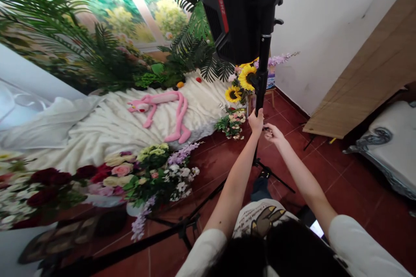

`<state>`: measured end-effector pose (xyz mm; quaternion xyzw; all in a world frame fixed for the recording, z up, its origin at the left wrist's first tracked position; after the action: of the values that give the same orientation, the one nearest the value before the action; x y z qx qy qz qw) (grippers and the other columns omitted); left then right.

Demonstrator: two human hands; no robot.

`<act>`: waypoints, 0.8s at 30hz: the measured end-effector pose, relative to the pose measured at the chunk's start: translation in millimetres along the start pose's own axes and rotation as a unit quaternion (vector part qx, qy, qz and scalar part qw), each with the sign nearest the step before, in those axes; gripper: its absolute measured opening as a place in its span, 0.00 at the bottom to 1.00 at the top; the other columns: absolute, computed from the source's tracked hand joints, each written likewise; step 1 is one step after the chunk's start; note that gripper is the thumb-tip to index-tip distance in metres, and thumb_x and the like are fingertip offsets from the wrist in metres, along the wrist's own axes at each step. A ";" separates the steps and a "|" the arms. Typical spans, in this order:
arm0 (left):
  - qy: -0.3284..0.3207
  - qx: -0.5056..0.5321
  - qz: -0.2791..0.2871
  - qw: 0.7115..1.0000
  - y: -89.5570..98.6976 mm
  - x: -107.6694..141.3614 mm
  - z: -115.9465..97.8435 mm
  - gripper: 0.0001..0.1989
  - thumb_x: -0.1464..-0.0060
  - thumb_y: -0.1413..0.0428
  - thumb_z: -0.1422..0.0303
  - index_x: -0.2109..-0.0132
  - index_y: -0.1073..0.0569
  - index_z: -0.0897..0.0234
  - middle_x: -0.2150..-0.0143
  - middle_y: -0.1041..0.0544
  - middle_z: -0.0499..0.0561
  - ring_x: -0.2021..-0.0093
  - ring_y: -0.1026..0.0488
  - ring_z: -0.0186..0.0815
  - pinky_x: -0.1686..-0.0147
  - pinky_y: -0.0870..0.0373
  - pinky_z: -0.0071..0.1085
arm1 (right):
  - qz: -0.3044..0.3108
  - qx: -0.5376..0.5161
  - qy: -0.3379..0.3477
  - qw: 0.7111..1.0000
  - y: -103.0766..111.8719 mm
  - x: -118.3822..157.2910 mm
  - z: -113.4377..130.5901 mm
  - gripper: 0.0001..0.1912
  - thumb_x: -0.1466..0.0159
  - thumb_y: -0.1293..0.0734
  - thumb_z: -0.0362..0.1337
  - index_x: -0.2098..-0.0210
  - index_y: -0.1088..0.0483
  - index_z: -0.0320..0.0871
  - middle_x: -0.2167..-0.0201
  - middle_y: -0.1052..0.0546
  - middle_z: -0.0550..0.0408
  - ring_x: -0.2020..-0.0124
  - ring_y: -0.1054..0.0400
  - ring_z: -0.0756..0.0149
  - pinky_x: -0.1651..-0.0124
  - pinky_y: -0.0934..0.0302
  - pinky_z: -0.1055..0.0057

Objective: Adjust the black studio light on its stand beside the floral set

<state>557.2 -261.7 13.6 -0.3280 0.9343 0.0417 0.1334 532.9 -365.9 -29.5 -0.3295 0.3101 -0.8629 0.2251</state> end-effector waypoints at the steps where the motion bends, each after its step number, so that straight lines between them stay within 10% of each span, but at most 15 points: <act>1: -0.001 0.004 0.002 1.000 -0.1 0.3 -0.6 0.32 0.46 0.54 0.36 0.74 0.31 0.61 0.80 0.30 0.47 0.78 0.32 0.31 0.70 0.38 0.28 | -0.045 0.075 0.067 0.994 4.9 1.1 9.1 0.26 0.46 0.28 0.30 0.78 0.54 0.47 0.88 0.50 0.72 0.87 0.59 0.79 0.86 0.61 0.82; 5: 0.007 0.010 0.007 1.000 0.2 0.6 -0.3 0.32 0.46 0.53 0.36 0.74 0.30 0.61 0.79 0.29 0.47 0.77 0.31 0.32 0.69 0.36 0.28 | -0.121 0.422 0.319 0.840 -4.4 29.0 44.2 0.18 0.49 0.32 0.27 0.79 0.49 0.45 0.83 0.45 0.66 0.79 0.53 0.74 0.76 0.57 0.77; 9: 0.020 0.011 0.007 1.000 0.3 0.5 2.1 0.32 0.47 0.52 0.35 0.73 0.30 0.61 0.80 0.29 0.46 0.77 0.31 0.32 0.68 0.36 0.28 | -0.090 0.658 0.369 0.650 -21.6 49.3 46.8 0.12 0.49 0.39 0.25 0.79 0.46 0.45 0.78 0.39 0.59 0.74 0.47 0.68 0.70 0.56 0.71; 16: 0.014 0.012 0.006 1.000 0.6 -1.4 3.6 0.28 0.44 0.50 0.40 0.73 0.29 0.61 0.79 0.29 0.47 0.75 0.30 0.34 0.67 0.36 0.28 | -0.063 0.575 0.498 0.646 -64.1 72.1 84.4 0.06 0.42 0.34 0.33 0.67 0.37 0.46 0.67 0.32 0.56 0.69 0.38 0.66 0.61 0.38 0.68; 21: 0.015 0.002 0.006 1.000 1.3 -1.4 2.5 0.24 0.41 0.48 0.45 0.69 0.26 0.62 0.78 0.28 0.48 0.73 0.29 0.35 0.68 0.36 0.29 | -0.013 0.567 0.568 0.596 -132.8 74.3 119.4 0.41 0.41 0.29 0.47 0.35 0.49 0.49 0.38 0.39 0.41 0.40 0.39 0.51 0.42 0.36 0.51; 24: 0.015 0.021 0.015 1.000 0.4 1.0 -0.4 0.27 0.43 0.50 0.42 0.71 0.28 0.61 0.80 0.30 0.48 0.75 0.30 0.34 0.69 0.36 0.29 | 0.014 0.590 0.613 0.526 -170.2 70.1 129.9 0.45 0.38 0.32 0.51 0.30 0.60 0.51 0.33 0.47 0.43 0.32 0.49 0.46 0.35 0.45 0.42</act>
<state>556.2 -262.0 13.7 -0.3116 0.9418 0.0194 0.1250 545.8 -337.5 193.6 0.4923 -0.2038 -0.8355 0.1345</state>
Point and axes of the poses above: each hand's wrist, its own x-axis away from the middle knuckle, its own y-axis out of the back of the hand, z = x × y, the point moved 7 cm from there along -x, towards the middle knuckle
